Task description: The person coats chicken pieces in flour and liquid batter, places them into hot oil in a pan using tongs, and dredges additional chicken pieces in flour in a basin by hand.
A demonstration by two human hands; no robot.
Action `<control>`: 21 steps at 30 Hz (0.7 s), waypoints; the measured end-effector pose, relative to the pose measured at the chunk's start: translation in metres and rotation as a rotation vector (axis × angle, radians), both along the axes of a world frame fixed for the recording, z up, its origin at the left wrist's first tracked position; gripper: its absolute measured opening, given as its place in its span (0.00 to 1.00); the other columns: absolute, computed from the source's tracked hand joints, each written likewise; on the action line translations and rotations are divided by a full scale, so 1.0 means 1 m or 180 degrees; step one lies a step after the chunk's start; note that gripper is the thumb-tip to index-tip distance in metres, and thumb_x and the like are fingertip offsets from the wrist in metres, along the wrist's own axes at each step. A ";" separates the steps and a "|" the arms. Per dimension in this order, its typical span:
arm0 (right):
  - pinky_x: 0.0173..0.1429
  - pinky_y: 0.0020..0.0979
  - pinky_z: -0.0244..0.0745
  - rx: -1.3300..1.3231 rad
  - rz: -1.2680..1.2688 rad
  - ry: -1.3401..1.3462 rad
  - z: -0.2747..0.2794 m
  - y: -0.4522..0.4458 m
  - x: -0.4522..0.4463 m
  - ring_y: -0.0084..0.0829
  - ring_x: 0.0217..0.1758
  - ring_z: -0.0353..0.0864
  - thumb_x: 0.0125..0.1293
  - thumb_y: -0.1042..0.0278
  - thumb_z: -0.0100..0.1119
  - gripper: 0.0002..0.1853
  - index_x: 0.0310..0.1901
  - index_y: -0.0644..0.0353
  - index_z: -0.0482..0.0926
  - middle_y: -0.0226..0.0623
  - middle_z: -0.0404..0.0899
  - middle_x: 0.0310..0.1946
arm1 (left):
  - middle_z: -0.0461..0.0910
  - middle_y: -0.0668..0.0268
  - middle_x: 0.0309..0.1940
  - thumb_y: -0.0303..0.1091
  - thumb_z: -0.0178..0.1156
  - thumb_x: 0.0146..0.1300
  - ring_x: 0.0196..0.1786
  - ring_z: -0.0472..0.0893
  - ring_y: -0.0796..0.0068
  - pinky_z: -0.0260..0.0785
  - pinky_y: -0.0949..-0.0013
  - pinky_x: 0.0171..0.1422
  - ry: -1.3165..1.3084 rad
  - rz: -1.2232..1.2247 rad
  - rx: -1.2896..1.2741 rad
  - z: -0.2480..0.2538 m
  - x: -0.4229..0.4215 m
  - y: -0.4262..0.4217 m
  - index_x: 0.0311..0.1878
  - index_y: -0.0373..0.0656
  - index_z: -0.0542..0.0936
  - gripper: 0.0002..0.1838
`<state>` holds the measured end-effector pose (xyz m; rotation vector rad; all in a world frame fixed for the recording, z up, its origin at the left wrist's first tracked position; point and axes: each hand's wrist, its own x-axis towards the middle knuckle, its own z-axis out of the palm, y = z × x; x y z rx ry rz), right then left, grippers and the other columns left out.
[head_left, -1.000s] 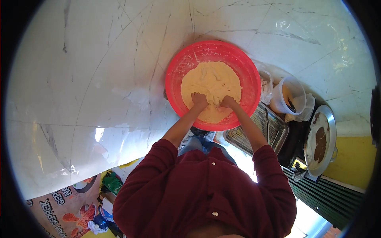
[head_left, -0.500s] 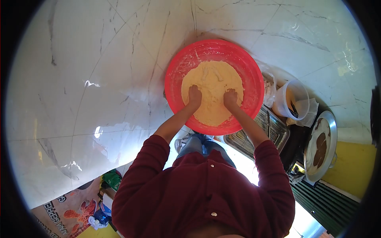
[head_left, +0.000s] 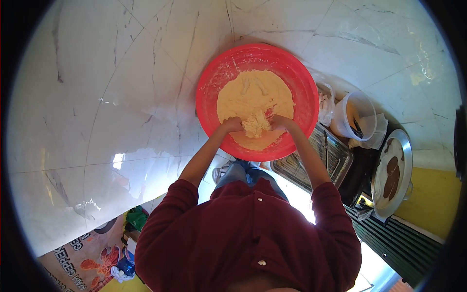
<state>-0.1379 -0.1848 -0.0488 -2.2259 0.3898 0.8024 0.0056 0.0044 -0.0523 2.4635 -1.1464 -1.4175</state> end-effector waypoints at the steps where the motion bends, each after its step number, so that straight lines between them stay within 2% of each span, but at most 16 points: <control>1: 0.43 0.38 0.71 -0.0355 0.0356 0.0441 0.005 -0.003 -0.001 0.40 0.37 0.78 0.42 0.65 0.65 0.20 0.38 0.64 0.77 0.47 0.78 0.33 | 0.76 0.60 0.47 0.45 0.62 0.44 0.54 0.70 0.59 0.58 0.56 0.57 -0.0418 -0.0281 0.0146 0.006 0.002 0.002 0.43 0.44 0.79 0.22; 2: 0.43 0.38 0.71 -0.0355 0.0356 0.0438 0.006 -0.003 -0.004 0.40 0.37 0.78 0.42 0.65 0.65 0.20 0.38 0.64 0.77 0.47 0.78 0.33 | 0.76 0.60 0.47 0.45 0.62 0.44 0.54 0.70 0.59 0.58 0.56 0.57 -0.0421 -0.0281 0.0146 0.003 0.003 0.002 0.43 0.44 0.79 0.22; 4: 0.52 0.41 0.69 -0.1091 -0.0792 0.0445 0.004 -0.001 -0.011 0.43 0.46 0.75 0.39 0.62 0.68 0.25 0.43 0.58 0.77 0.43 0.78 0.41 | 0.76 0.60 0.47 0.46 0.61 0.44 0.55 0.70 0.61 0.57 0.55 0.56 -0.1068 0.0020 0.0057 -0.005 0.005 -0.001 0.41 0.45 0.80 0.21; 5: 0.52 0.41 0.69 -0.1090 -0.0795 0.0443 0.002 0.002 -0.015 0.43 0.46 0.75 0.39 0.62 0.68 0.25 0.43 0.58 0.77 0.43 0.78 0.41 | 0.76 0.60 0.47 0.46 0.61 0.44 0.55 0.70 0.61 0.57 0.55 0.56 -0.1070 0.0017 0.0057 -0.009 0.003 -0.002 0.41 0.45 0.80 0.21; 7: 0.53 0.44 0.67 -0.1857 -0.0645 0.0135 0.002 0.014 -0.017 0.44 0.52 0.71 0.43 0.59 0.66 0.25 0.46 0.59 0.75 0.44 0.75 0.46 | 0.77 0.63 0.45 0.51 0.62 0.45 0.54 0.70 0.61 0.57 0.55 0.56 -0.1504 0.0022 -0.0011 -0.002 -0.005 -0.010 0.43 0.47 0.80 0.23; 8: 0.53 0.44 0.67 -0.1857 -0.0639 0.0131 -0.001 0.020 -0.011 0.44 0.52 0.71 0.43 0.59 0.66 0.25 0.46 0.59 0.75 0.44 0.75 0.46 | 0.77 0.63 0.45 0.51 0.62 0.45 0.54 0.70 0.61 0.57 0.55 0.56 -0.1507 0.0029 -0.0009 0.001 -0.010 -0.014 0.43 0.47 0.80 0.23; 10: 0.53 0.46 0.66 -0.1550 -0.0974 0.0340 -0.010 0.031 0.005 0.48 0.56 0.68 0.46 0.58 0.63 0.24 0.46 0.59 0.76 0.45 0.73 0.49 | 0.77 0.66 0.43 0.48 0.62 0.43 0.52 0.71 0.68 0.52 0.65 0.54 -0.1815 -0.0017 0.0275 0.001 -0.020 -0.023 0.40 0.51 0.81 0.20; 14: 0.53 0.45 0.67 -0.1321 -0.1025 0.0450 -0.009 0.057 0.020 0.47 0.56 0.68 0.48 0.57 0.60 0.24 0.47 0.59 0.76 0.45 0.73 0.49 | 0.78 0.68 0.42 0.51 0.62 0.41 0.51 0.71 0.71 0.51 0.66 0.54 -0.1696 -0.0056 0.0496 -0.010 -0.037 -0.038 0.41 0.53 0.81 0.22; 16: 0.54 0.45 0.67 -0.1251 -0.1157 0.0534 -0.017 0.063 0.023 0.46 0.55 0.68 0.46 0.57 0.60 0.24 0.47 0.59 0.76 0.45 0.73 0.49 | 0.76 0.63 0.45 0.55 0.64 0.40 0.53 0.70 0.67 0.54 0.64 0.55 -0.1617 -0.0227 0.0458 -0.011 -0.042 -0.039 0.44 0.48 0.79 0.28; 18: 0.53 0.45 0.67 -0.1043 -0.1031 0.0578 -0.040 0.047 0.027 0.46 0.55 0.68 0.46 0.57 0.60 0.24 0.46 0.59 0.76 0.45 0.73 0.49 | 0.76 0.64 0.46 0.56 0.64 0.40 0.54 0.70 0.67 0.54 0.64 0.55 -0.1617 -0.0206 0.0483 -0.009 -0.038 -0.036 0.44 0.48 0.80 0.29; 20: 0.53 0.45 0.67 -0.0841 -0.0910 0.0626 -0.038 0.028 0.024 0.46 0.55 0.68 0.46 0.57 0.60 0.23 0.45 0.59 0.77 0.45 0.74 0.48 | 0.76 0.64 0.46 0.56 0.65 0.39 0.54 0.69 0.67 0.53 0.64 0.56 -0.1615 -0.0190 0.0501 -0.003 -0.030 -0.032 0.44 0.49 0.80 0.29; 21: 0.52 0.44 0.67 -0.1126 -0.0945 0.0419 -0.017 0.021 0.020 0.46 0.54 0.69 0.47 0.58 0.60 0.21 0.43 0.59 0.78 0.45 0.74 0.47 | 0.76 0.65 0.46 0.55 0.65 0.38 0.53 0.69 0.67 0.53 0.65 0.56 -0.1752 -0.0166 0.0426 0.000 -0.022 -0.028 0.43 0.49 0.80 0.28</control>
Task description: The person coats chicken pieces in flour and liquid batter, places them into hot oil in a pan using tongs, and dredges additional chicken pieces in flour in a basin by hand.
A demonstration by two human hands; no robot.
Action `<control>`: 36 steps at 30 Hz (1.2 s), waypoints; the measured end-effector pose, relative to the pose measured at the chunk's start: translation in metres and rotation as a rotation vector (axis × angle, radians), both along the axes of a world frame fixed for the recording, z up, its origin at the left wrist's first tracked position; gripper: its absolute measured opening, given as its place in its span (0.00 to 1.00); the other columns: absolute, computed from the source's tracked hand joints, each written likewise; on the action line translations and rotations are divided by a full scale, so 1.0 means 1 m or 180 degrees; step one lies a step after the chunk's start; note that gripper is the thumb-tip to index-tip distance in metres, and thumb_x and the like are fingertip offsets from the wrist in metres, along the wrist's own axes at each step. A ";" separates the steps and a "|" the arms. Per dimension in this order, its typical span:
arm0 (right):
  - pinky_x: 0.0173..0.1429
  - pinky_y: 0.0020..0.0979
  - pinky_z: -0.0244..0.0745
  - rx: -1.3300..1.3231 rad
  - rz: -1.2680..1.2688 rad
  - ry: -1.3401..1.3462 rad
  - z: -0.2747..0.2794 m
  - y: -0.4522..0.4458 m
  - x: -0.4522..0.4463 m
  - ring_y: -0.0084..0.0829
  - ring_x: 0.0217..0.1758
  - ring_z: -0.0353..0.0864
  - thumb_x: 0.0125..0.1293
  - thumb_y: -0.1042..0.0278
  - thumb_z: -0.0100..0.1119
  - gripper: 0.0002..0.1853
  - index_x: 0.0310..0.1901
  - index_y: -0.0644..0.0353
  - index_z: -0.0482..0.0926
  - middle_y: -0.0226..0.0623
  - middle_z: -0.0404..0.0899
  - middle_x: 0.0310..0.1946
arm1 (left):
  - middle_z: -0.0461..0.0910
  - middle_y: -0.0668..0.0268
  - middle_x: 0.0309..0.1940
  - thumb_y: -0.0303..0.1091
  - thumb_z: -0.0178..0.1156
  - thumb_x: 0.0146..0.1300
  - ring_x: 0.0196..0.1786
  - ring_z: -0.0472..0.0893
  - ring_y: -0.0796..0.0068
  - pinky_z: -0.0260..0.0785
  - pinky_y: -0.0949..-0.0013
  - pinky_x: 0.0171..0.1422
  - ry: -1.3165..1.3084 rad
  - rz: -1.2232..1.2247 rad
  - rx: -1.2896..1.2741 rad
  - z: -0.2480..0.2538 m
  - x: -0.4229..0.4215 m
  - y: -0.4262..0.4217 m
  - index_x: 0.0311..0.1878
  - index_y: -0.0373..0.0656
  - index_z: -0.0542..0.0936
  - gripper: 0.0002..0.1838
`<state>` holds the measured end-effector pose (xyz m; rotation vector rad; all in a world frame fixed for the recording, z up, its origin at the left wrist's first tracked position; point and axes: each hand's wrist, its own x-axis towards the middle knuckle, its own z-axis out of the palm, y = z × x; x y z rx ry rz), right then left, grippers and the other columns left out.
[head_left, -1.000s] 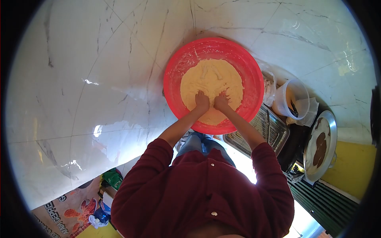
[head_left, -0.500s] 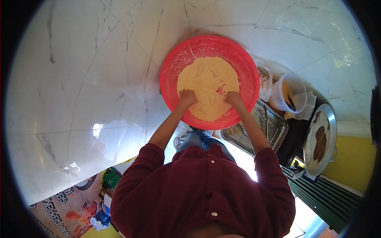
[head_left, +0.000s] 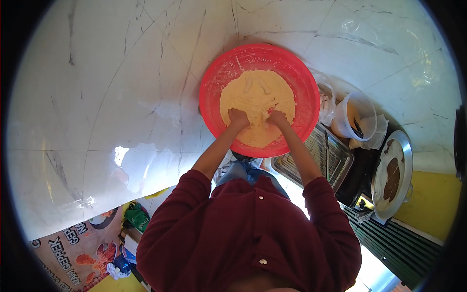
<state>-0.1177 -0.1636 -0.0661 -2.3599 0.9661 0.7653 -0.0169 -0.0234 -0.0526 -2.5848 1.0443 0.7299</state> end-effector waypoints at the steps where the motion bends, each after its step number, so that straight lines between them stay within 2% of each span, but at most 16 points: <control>1: 0.51 0.43 0.68 -0.0308 0.0019 -0.0160 0.009 -0.005 -0.004 0.45 0.54 0.69 0.47 0.59 0.59 0.19 0.41 0.58 0.79 0.45 0.75 0.46 | 0.76 0.65 0.45 0.55 0.66 0.38 0.53 0.70 0.67 0.52 0.65 0.56 -0.0133 -0.0006 -0.0076 0.001 0.008 0.005 0.42 0.50 0.80 0.27; 2: 0.51 0.43 0.68 -0.0305 0.0021 -0.0158 0.011 -0.009 -0.008 0.45 0.54 0.69 0.47 0.59 0.59 0.19 0.41 0.58 0.79 0.45 0.75 0.46 | 0.76 0.65 0.45 0.55 0.66 0.38 0.53 0.70 0.67 0.52 0.65 0.56 -0.0131 -0.0004 -0.0074 0.001 0.016 0.010 0.42 0.50 0.80 0.27; 4: 0.48 0.39 0.68 -0.1770 0.0308 0.0044 0.008 -0.017 -0.014 0.44 0.52 0.70 0.49 0.60 0.58 0.15 0.37 0.58 0.80 0.43 0.76 0.43 | 0.76 0.67 0.45 0.48 0.64 0.42 0.51 0.70 0.70 0.50 0.66 0.55 -0.0669 -0.0214 0.0073 0.003 0.028 0.017 0.39 0.51 0.82 0.20; 8: 0.47 0.38 0.67 -0.1938 0.0827 0.0050 -0.007 -0.005 -0.025 0.42 0.50 0.71 0.50 0.62 0.58 0.12 0.36 0.56 0.81 0.42 0.77 0.41 | 0.77 0.67 0.43 0.43 0.62 0.46 0.50 0.70 0.70 0.49 0.66 0.55 -0.0636 -0.0410 0.0201 -0.002 0.025 0.021 0.39 0.50 0.82 0.16; 10: 0.48 0.39 0.70 -0.0964 0.0813 -0.0045 -0.010 0.011 -0.021 0.44 0.47 0.74 0.43 0.61 0.61 0.17 0.37 0.58 0.80 0.44 0.78 0.40 | 0.78 0.68 0.43 0.41 0.60 0.47 0.51 0.69 0.70 0.49 0.65 0.54 -0.0453 -0.0484 -0.0058 -0.019 0.010 0.015 0.40 0.50 0.81 0.16; 17: 0.39 0.40 0.73 -0.0205 0.0914 0.0326 -0.034 0.023 -0.004 0.39 0.37 0.80 0.44 0.65 0.58 0.15 0.35 0.63 0.79 0.50 0.79 0.32 | 0.78 0.66 0.45 0.41 0.57 0.50 0.56 0.68 0.64 0.54 0.58 0.54 0.0680 0.0097 0.0025 -0.006 -0.016 0.001 0.43 0.47 0.80 0.17; 19: 0.36 0.38 0.72 0.0934 0.0604 -0.0692 -0.040 0.006 -0.014 0.39 0.36 0.80 0.46 0.64 0.58 0.15 0.33 0.66 0.79 0.49 0.79 0.31 | 0.77 0.62 0.47 0.48 0.58 0.49 0.57 0.68 0.56 0.58 0.48 0.53 0.1021 0.0242 -0.0214 -0.017 -0.009 0.006 0.46 0.45 0.78 0.23; 20: 0.36 0.38 0.72 0.0931 0.0606 -0.0692 -0.035 -0.003 -0.017 0.39 0.36 0.80 0.46 0.64 0.58 0.15 0.33 0.66 0.79 0.49 0.79 0.31 | 0.77 0.62 0.47 0.48 0.58 0.49 0.57 0.68 0.56 0.58 0.48 0.53 0.1020 0.0242 -0.0217 -0.032 0.005 0.009 0.46 0.45 0.78 0.23; 22: 0.41 0.35 0.73 0.1722 -0.0271 -0.0067 0.003 -0.014 -0.022 0.44 0.36 0.80 0.44 0.57 0.61 0.18 0.33 0.63 0.80 0.46 0.80 0.32 | 0.75 0.61 0.49 0.52 0.59 0.48 0.57 0.68 0.53 0.57 0.45 0.54 0.2642 -0.0806 -0.0733 -0.083 0.047 0.016 0.48 0.43 0.76 0.27; 23: 0.41 0.35 0.73 0.1716 -0.0273 -0.0070 0.005 -0.017 -0.024 0.44 0.36 0.80 0.44 0.57 0.61 0.18 0.33 0.63 0.80 0.46 0.80 0.32 | 0.75 0.61 0.49 0.52 0.59 0.48 0.57 0.68 0.53 0.57 0.45 0.54 0.2640 -0.0811 -0.0738 -0.078 0.053 0.023 0.48 0.43 0.76 0.27; 26: 0.45 0.37 0.70 0.0530 -0.0161 -0.0235 0.002 -0.020 -0.033 0.44 0.41 0.76 0.45 0.60 0.61 0.16 0.34 0.61 0.80 0.47 0.78 0.34 | 0.75 0.60 0.50 0.53 0.60 0.47 0.55 0.70 0.54 0.58 0.47 0.54 0.2049 -0.0400 -0.0482 -0.036 0.049 0.041 0.47 0.42 0.77 0.28; 28: 0.48 0.39 0.69 -0.0258 -0.0087 -0.0343 0.002 -0.017 -0.038 0.43 0.45 0.74 0.46 0.61 0.61 0.14 0.34 0.59 0.80 0.47 0.77 0.36 | 0.76 0.58 0.48 0.54 0.60 0.46 0.55 0.70 0.55 0.57 0.49 0.55 0.0891 0.0525 -0.0430 -0.006 0.033 0.047 0.44 0.42 0.79 0.27; 29: 0.48 0.39 0.69 -0.0261 -0.0086 -0.0348 0.003 -0.010 -0.039 0.43 0.45 0.74 0.46 0.61 0.61 0.14 0.34 0.59 0.80 0.47 0.77 0.36 | 0.76 0.58 0.48 0.54 0.60 0.46 0.55 0.70 0.55 0.57 0.49 0.55 0.0886 0.0525 -0.0434 -0.003 0.025 0.047 0.44 0.42 0.79 0.27; 31: 0.51 0.44 0.67 -0.1351 0.0178 -0.0491 0.013 0.015 -0.038 0.44 0.48 0.70 0.48 0.61 0.59 0.18 0.39 0.63 0.78 0.48 0.74 0.41 | 0.78 0.64 0.44 0.53 0.61 0.45 0.52 0.71 0.60 0.51 0.54 0.57 0.0206 0.0228 -0.0438 -0.001 0.011 0.042 0.40 0.47 0.81 0.23; 34: 0.54 0.47 0.64 -0.0892 0.0119 -0.0050 -0.005 0.023 -0.020 0.49 0.57 0.61 0.44 0.57 0.63 0.23 0.42 0.60 0.77 0.50 0.67 0.51 | 0.79 0.67 0.42 0.51 0.62 0.43 0.51 0.70 0.66 0.50 0.62 0.54 0.0121 0.0024 -0.0081 0.002 -0.006 0.023 0.40 0.51 0.81 0.21; 36: 0.53 0.44 0.63 -0.0972 0.0187 -0.0062 -0.014 0.035 -0.018 0.46 0.56 0.62 0.44 0.58 0.63 0.21 0.41 0.59 0.78 0.48 0.69 0.49 | 0.78 0.65 0.44 0.53 0.62 0.43 0.52 0.69 0.64 0.51 0.60 0.54 0.0181 -0.0077 0.0018 -0.013 -0.011 0.010 0.41 0.50 0.81 0.23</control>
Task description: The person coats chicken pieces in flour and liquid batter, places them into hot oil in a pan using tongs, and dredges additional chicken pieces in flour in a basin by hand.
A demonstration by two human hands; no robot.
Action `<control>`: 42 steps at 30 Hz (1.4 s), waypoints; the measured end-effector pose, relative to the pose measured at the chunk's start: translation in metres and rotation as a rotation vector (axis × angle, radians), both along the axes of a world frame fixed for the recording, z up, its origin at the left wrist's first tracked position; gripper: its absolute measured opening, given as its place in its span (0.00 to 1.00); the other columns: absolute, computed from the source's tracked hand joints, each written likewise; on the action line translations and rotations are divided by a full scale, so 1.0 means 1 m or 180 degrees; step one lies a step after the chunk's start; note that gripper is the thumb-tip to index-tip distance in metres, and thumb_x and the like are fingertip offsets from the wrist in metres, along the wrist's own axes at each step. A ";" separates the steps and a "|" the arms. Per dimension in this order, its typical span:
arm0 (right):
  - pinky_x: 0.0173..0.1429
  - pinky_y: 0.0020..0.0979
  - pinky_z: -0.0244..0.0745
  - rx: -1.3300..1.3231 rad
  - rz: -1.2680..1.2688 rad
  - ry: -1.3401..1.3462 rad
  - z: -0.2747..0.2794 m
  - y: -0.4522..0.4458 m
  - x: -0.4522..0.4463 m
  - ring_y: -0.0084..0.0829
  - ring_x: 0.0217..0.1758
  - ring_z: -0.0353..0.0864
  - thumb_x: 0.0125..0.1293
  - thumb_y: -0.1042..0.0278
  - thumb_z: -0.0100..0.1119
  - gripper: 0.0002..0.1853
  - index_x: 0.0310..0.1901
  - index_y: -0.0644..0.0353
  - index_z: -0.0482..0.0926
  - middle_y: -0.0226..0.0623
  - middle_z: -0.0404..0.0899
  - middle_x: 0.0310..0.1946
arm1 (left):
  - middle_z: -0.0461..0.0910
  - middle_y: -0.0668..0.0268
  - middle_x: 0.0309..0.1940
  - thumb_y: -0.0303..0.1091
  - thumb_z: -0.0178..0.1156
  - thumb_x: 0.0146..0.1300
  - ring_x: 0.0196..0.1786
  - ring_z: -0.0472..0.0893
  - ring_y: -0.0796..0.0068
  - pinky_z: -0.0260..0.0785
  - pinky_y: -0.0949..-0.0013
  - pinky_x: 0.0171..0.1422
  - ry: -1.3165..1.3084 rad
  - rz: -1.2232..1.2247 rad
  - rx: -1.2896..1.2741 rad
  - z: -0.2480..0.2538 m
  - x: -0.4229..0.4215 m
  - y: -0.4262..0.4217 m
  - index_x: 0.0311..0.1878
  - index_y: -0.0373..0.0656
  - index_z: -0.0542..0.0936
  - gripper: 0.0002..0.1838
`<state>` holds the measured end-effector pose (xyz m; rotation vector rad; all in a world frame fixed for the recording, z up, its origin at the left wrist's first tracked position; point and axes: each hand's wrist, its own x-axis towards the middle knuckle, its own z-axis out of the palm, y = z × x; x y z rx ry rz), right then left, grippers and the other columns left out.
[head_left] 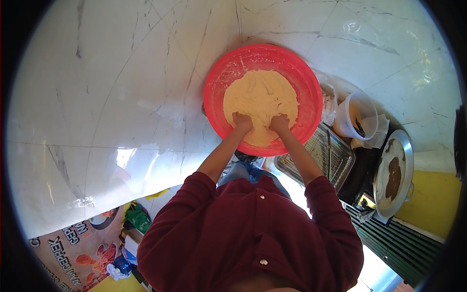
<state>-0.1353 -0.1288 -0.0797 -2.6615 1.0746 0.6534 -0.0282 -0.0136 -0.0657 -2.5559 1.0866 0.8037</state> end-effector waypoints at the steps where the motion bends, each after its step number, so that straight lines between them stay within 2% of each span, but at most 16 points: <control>1: 0.53 0.41 0.63 -0.0092 0.0065 -0.0003 -0.001 0.003 0.002 0.43 0.54 0.64 0.43 0.60 0.63 0.19 0.39 0.58 0.79 0.46 0.71 0.47 | 0.77 0.63 0.46 0.55 0.63 0.42 0.53 0.68 0.62 0.52 0.59 0.55 0.0060 -0.0105 0.0086 -0.006 0.000 -0.005 0.42 0.49 0.81 0.26; 5: 0.51 0.42 0.65 0.0113 0.0150 0.0081 0.001 -0.004 0.008 0.44 0.54 0.66 0.42 0.54 0.65 0.22 0.39 0.57 0.79 0.44 0.73 0.47 | 0.78 0.64 0.43 0.55 0.64 0.40 0.53 0.68 0.64 0.49 0.59 0.56 -0.0296 -0.0002 0.0000 -0.008 -0.008 -0.006 0.40 0.49 0.81 0.26; 8: 0.46 0.37 0.68 0.0562 -0.0316 0.0023 0.022 -0.020 0.005 0.40 0.49 0.72 0.41 0.51 0.66 0.25 0.39 0.59 0.80 0.43 0.77 0.42 | 0.80 0.63 0.36 0.56 0.64 0.41 0.46 0.73 0.65 0.56 0.60 0.53 0.0031 0.0264 -0.0320 0.006 0.009 0.006 0.38 0.47 0.82 0.25; 10: 0.41 0.31 0.70 0.2092 -0.0732 -0.0041 0.039 -0.034 -0.002 0.35 0.41 0.77 0.42 0.50 0.65 0.25 0.38 0.61 0.81 0.43 0.79 0.38 | 0.77 0.61 0.46 0.57 0.64 0.38 0.58 0.67 0.59 0.52 0.52 0.59 0.1999 0.0724 -0.0319 -0.036 0.037 0.010 0.42 0.45 0.80 0.30; 13: 0.34 0.27 0.68 0.2347 -0.0845 -0.0871 0.047 -0.046 -0.018 0.28 0.30 0.75 0.41 0.45 0.64 0.25 0.32 0.60 0.82 0.34 0.78 0.24 | 0.75 0.57 0.49 0.60 0.63 0.38 0.59 0.66 0.55 0.55 0.52 0.59 0.2699 0.0944 -0.1088 -0.060 0.055 0.021 0.43 0.44 0.80 0.33; 17: 0.31 0.31 0.69 0.1959 -0.1072 -0.1390 0.055 -0.044 -0.034 0.33 0.29 0.78 0.42 0.47 0.64 0.23 0.31 0.61 0.82 0.38 0.79 0.26 | 0.77 0.57 0.45 0.60 0.63 0.39 0.51 0.74 0.58 0.58 0.56 0.57 0.1917 0.0951 -0.1024 0.000 0.030 0.024 0.42 0.44 0.80 0.31; 19: 0.40 0.37 0.72 0.0544 -0.0534 -0.0796 0.059 -0.040 -0.037 0.42 0.36 0.80 0.43 0.57 0.65 0.20 0.33 0.65 0.80 0.48 0.80 0.30 | 0.80 0.57 0.36 0.56 0.63 0.42 0.42 0.78 0.60 0.59 0.53 0.54 0.0512 0.0561 -0.1097 0.034 0.009 0.033 0.38 0.45 0.81 0.26; 23: 0.40 0.41 0.72 0.0551 -0.1138 -0.1658 0.060 -0.026 -0.045 0.46 0.38 0.79 0.45 0.61 0.63 0.16 0.29 0.67 0.79 0.53 0.78 0.29 | 0.81 0.59 0.29 0.49 0.61 0.47 0.36 0.79 0.61 0.62 0.55 0.50 0.0721 0.0867 -0.1613 0.045 -0.003 0.042 0.35 0.46 0.82 0.18; 26: 0.33 0.38 0.72 0.0288 -0.0686 -0.1992 0.047 -0.019 -0.052 0.44 0.28 0.79 0.47 0.69 0.56 0.08 0.24 0.67 0.76 0.52 0.75 0.20 | 0.80 0.60 0.28 0.41 0.58 0.51 0.35 0.79 0.62 0.66 0.59 0.44 0.1185 0.1058 -0.2343 0.045 -0.005 0.044 0.32 0.46 0.82 0.11; 28: 0.28 0.35 0.71 0.0864 -0.0757 -0.2597 0.059 -0.011 -0.055 0.43 0.25 0.79 0.50 0.72 0.54 0.07 0.21 0.68 0.73 0.52 0.73 0.18 | 0.80 0.59 0.28 0.40 0.58 0.52 0.33 0.80 0.64 0.68 0.62 0.38 0.0909 0.1247 -0.2851 0.037 -0.003 0.039 0.30 0.45 0.82 0.10; 32: 0.24 0.34 0.69 0.1003 -0.1414 -0.2437 0.072 -0.008 -0.046 0.42 0.22 0.78 0.51 0.74 0.54 0.06 0.23 0.68 0.73 0.54 0.72 0.17 | 0.80 0.59 0.26 0.42 0.57 0.54 0.31 0.80 0.66 0.69 0.62 0.34 0.0843 0.0953 -0.2473 0.042 -0.002 0.037 0.32 0.41 0.81 0.13; 35: 0.24 0.35 0.69 0.0198 -0.0473 -0.3319 0.050 -0.010 -0.046 0.42 0.20 0.77 0.53 0.73 0.55 0.06 0.25 0.67 0.74 0.49 0.73 0.18 | 0.79 0.59 0.21 0.39 0.59 0.55 0.22 0.78 0.74 0.68 0.73 0.26 0.1578 0.1374 -0.3473 0.031 -0.001 0.036 0.33 0.33 0.80 0.15; 37: 0.27 0.34 0.71 0.1619 -0.1561 -0.2852 0.079 0.002 -0.044 0.43 0.21 0.76 0.55 0.70 0.54 0.06 0.29 0.65 0.75 0.44 0.75 0.19 | 0.78 0.60 0.20 0.34 0.60 0.55 0.20 0.77 0.78 0.67 0.77 0.24 0.1912 0.1404 -0.3199 0.047 -0.001 0.036 0.37 0.28 0.77 0.15; 38: 0.27 0.34 0.71 0.1562 -0.1646 -0.2895 0.074 -0.002 -0.046 0.43 0.21 0.76 0.55 0.70 0.54 0.06 0.29 0.65 0.75 0.44 0.75 0.19 | 0.78 0.60 0.20 0.34 0.60 0.55 0.20 0.77 0.78 0.67 0.77 0.24 0.1957 0.1303 -0.3181 0.046 -0.003 0.035 0.37 0.28 0.77 0.15; 40: 0.29 0.35 0.73 0.0203 -0.0547 -0.2744 0.064 -0.010 -0.048 0.44 0.17 0.74 0.56 0.70 0.55 0.07 0.32 0.66 0.75 0.41 0.76 0.19 | 0.78 0.61 0.21 0.31 0.59 0.56 0.20 0.77 0.77 0.68 0.79 0.26 0.1674 0.1492 -0.4276 0.038 -0.006 0.033 0.40 0.28 0.77 0.14; 42: 0.32 0.36 0.74 -0.0049 -0.0406 -0.3383 0.063 0.003 -0.054 0.42 0.23 0.76 0.54 0.72 0.56 0.08 0.33 0.66 0.74 0.42 0.75 0.22 | 0.79 0.61 0.24 0.29 0.59 0.56 0.23 0.78 0.77 0.70 0.79 0.29 0.2140 0.1602 -0.3879 0.036 0.006 0.034 0.44 0.28 0.75 0.15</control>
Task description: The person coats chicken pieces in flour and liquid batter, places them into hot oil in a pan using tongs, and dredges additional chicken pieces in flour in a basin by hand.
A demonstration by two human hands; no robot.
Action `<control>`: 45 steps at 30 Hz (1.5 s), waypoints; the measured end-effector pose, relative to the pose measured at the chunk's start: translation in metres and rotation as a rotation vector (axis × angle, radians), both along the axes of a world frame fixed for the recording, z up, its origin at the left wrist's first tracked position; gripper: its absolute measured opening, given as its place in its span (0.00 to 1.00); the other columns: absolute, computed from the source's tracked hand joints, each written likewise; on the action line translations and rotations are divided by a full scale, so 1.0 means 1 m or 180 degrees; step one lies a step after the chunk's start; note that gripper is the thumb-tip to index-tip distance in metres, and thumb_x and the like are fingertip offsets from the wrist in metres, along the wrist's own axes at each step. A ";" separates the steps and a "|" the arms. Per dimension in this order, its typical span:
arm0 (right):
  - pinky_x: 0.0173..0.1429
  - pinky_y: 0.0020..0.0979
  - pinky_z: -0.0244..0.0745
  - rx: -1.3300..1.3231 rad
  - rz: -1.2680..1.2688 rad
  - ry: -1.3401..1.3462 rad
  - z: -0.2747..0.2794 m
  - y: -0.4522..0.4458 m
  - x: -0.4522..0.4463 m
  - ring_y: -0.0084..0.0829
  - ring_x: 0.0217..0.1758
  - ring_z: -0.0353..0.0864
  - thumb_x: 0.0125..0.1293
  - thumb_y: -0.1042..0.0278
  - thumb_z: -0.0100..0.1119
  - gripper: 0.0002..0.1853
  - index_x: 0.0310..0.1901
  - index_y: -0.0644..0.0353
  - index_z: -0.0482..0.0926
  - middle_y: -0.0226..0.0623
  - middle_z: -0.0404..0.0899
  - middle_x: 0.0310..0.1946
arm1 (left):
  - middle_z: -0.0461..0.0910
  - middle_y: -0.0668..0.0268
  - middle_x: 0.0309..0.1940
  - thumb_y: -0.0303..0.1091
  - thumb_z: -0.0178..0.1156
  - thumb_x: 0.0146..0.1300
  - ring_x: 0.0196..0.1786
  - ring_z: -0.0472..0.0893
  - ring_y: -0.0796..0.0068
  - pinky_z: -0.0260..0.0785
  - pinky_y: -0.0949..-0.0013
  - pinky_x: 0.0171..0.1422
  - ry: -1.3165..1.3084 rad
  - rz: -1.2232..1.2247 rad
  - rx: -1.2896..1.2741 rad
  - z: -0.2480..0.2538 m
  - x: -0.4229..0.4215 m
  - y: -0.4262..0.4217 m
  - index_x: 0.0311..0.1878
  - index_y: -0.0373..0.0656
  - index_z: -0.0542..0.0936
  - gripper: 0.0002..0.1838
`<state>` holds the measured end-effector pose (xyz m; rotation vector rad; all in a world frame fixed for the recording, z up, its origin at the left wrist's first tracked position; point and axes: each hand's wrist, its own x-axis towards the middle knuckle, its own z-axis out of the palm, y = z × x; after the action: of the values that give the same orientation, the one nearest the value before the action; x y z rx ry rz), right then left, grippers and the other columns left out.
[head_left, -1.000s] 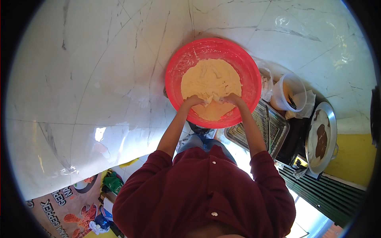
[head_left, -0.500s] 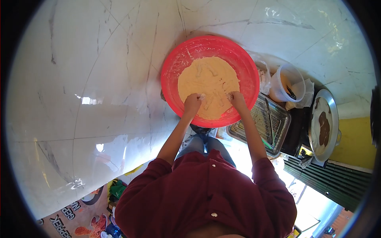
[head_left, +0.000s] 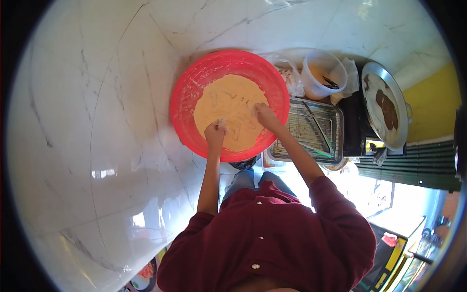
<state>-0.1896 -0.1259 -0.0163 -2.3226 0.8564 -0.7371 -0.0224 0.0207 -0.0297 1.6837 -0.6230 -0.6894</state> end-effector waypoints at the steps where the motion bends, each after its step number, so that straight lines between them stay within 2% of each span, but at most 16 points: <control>1: 0.35 0.36 0.74 -0.0337 0.0105 -0.0589 0.009 0.006 0.000 0.41 0.28 0.78 0.52 0.74 0.57 0.09 0.34 0.67 0.73 0.44 0.75 0.24 | 0.79 0.61 0.27 0.27 0.58 0.56 0.26 0.78 0.77 0.71 0.79 0.32 0.0428 -0.0171 0.0269 0.002 0.002 -0.001 0.48 0.28 0.73 0.17; 2: 0.35 0.36 0.74 -0.0363 0.0002 -0.0599 0.020 0.003 -0.001 0.41 0.28 0.78 0.52 0.74 0.57 0.09 0.34 0.67 0.73 0.44 0.75 0.24 | 0.79 0.61 0.27 0.27 0.58 0.56 0.26 0.78 0.77 0.71 0.79 0.32 0.0408 -0.0275 0.0260 0.002 -0.003 -0.003 0.48 0.28 0.73 0.17; 4: 0.47 0.36 0.71 0.2979 -0.0042 0.1212 0.057 -0.004 -0.008 0.43 0.43 0.74 0.47 0.77 0.60 0.18 0.42 0.65 0.69 0.47 0.70 0.38 | 0.79 0.61 0.31 0.27 0.57 0.57 0.31 0.79 0.78 0.71 0.80 0.35 -0.0566 -0.0006 -0.0411 0.004 -0.014 -0.003 0.51 0.29 0.70 0.19; 5: 0.47 0.36 0.71 0.2988 -0.0116 0.1166 0.055 -0.001 -0.016 0.43 0.43 0.74 0.47 0.77 0.60 0.18 0.42 0.65 0.69 0.47 0.70 0.38 | 0.79 0.61 0.31 0.27 0.57 0.57 0.31 0.79 0.78 0.71 0.80 0.35 -0.0568 -0.0089 -0.0425 -0.003 -0.014 -0.004 0.51 0.29 0.70 0.19; 7: 0.56 0.37 0.64 0.0562 -0.0064 -0.0269 0.060 0.011 -0.034 0.44 0.53 0.66 0.47 0.76 0.60 0.21 0.45 0.62 0.68 0.47 0.64 0.44 | 0.77 0.58 0.39 0.27 0.59 0.54 0.40 0.78 0.73 0.70 0.75 0.45 -0.0162 -0.0396 -0.0082 -0.008 -0.014 -0.017 0.54 0.32 0.69 0.23; 8: 0.56 0.37 0.64 0.0559 -0.0123 -0.0283 0.066 0.003 -0.046 0.44 0.53 0.66 0.47 0.76 0.60 0.21 0.45 0.62 0.68 0.47 0.64 0.44 | 0.77 0.58 0.39 0.27 0.59 0.54 0.40 0.78 0.73 0.70 0.75 0.45 -0.0170 -0.0456 -0.0085 -0.012 -0.021 -0.024 0.54 0.32 0.69 0.23; 10: 0.55 0.36 0.64 -0.0431 -0.0284 -0.0640 0.116 -0.025 -0.079 0.44 0.50 0.67 0.50 0.75 0.59 0.16 0.42 0.65 0.71 0.45 0.66 0.42 | 0.75 0.56 0.43 0.29 0.59 0.53 0.48 0.74 0.61 0.64 0.67 0.55 -0.2164 -0.0564 -0.0452 0.038 -0.055 -0.043 0.53 0.34 0.70 0.22; 12: 0.55 0.38 0.63 -0.0344 -0.0997 -0.0701 0.123 -0.066 -0.120 0.44 0.48 0.68 0.51 0.74 0.58 0.13 0.40 0.63 0.73 0.45 0.67 0.43 | 0.73 0.55 0.46 0.29 0.59 0.53 0.51 0.71 0.59 0.62 0.65 0.57 -0.1901 -0.0860 -0.0596 0.052 -0.076 -0.071 0.52 0.35 0.70 0.22; 14: 0.54 0.39 0.63 -0.0945 -0.1490 -0.0458 0.115 -0.119 -0.161 0.45 0.48 0.68 0.51 0.73 0.58 0.14 0.41 0.61 0.74 0.45 0.68 0.43 | 0.70 0.54 0.49 0.29 0.60 0.52 0.55 0.68 0.56 0.59 0.63 0.60 -0.1622 -0.1131 -0.0711 0.067 -0.101 -0.101 0.51 0.35 0.71 0.21; 18: 0.54 0.41 0.64 -0.0750 -0.1575 0.0364 0.084 -0.198 -0.205 0.48 0.47 0.67 0.51 0.68 0.59 0.14 0.41 0.58 0.74 0.46 0.68 0.41 | 0.70 0.55 0.49 0.31 0.60 0.51 0.55 0.68 0.57 0.58 0.60 0.61 -0.2136 -0.1425 -0.1067 0.092 -0.148 -0.172 0.48 0.37 0.72 0.20; 23: 0.57 0.42 0.63 0.0249 -0.1300 0.2484 0.088 -0.228 -0.203 0.46 0.54 0.67 0.46 0.59 0.64 0.21 0.43 0.58 0.77 0.48 0.69 0.49 | 0.68 0.55 0.52 0.34 0.60 0.51 0.59 0.64 0.55 0.52 0.54 0.63 -0.3029 -0.1785 -0.1235 0.075 -0.169 -0.243 0.48 0.39 0.72 0.21; 26: 0.54 0.41 0.68 0.0171 -0.1157 0.2756 0.034 -0.265 -0.199 0.45 0.54 0.71 0.44 0.60 0.66 0.20 0.40 0.59 0.79 0.49 0.72 0.49 | 0.67 0.53 0.54 0.37 0.60 0.52 0.60 0.63 0.54 0.52 0.55 0.63 -0.3567 -0.2116 -0.1092 0.057 -0.169 -0.261 0.51 0.38 0.71 0.23; 32: 0.43 0.34 0.76 0.0112 -0.1081 0.2577 0.034 -0.270 -0.197 0.40 0.42 0.80 0.42 0.63 0.67 0.16 0.34 0.61 0.81 0.46 0.79 0.36 | 0.67 0.54 0.54 0.35 0.61 0.50 0.60 0.62 0.49 0.52 0.52 0.63 -0.3197 -0.2218 -0.1145 0.063 -0.171 -0.261 0.50 0.39 0.71 0.24; 35: 0.44 0.33 0.76 0.0149 -0.0958 0.2599 0.045 -0.269 -0.201 0.38 0.39 0.81 0.40 0.61 0.69 0.18 0.33 0.61 0.81 0.44 0.80 0.33 | 0.66 0.50 0.55 0.36 0.63 0.50 0.59 0.65 0.51 0.56 0.57 0.62 -0.3147 -0.2119 -0.1156 0.067 -0.174 -0.259 0.51 0.36 0.70 0.25; 38: 0.43 0.34 0.77 0.0187 -0.1059 0.2839 0.094 -0.250 -0.194 0.37 0.40 0.81 0.37 0.60 0.70 0.20 0.34 0.60 0.81 0.41 0.81 0.34 | 0.66 0.49 0.55 0.35 0.64 0.49 0.58 0.66 0.50 0.59 0.58 0.61 -0.3045 -0.2024 -0.1196 0.064 -0.174 -0.260 0.51 0.36 0.70 0.26; 45: 0.43 0.37 0.76 0.0243 -0.0813 0.3219 0.103 -0.261 -0.182 0.38 0.42 0.80 0.32 0.48 0.73 0.28 0.35 0.59 0.81 0.41 0.80 0.37 | 0.67 0.50 0.55 0.34 0.63 0.48 0.56 0.67 0.51 0.60 0.59 0.60 -0.2944 -0.2107 -0.1244 0.059 -0.172 -0.262 0.51 0.37 0.70 0.26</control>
<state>-0.3715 -0.3870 0.0866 -2.4850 1.5667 0.4711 -0.1945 -0.2417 0.0292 1.3479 -1.8892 -0.1505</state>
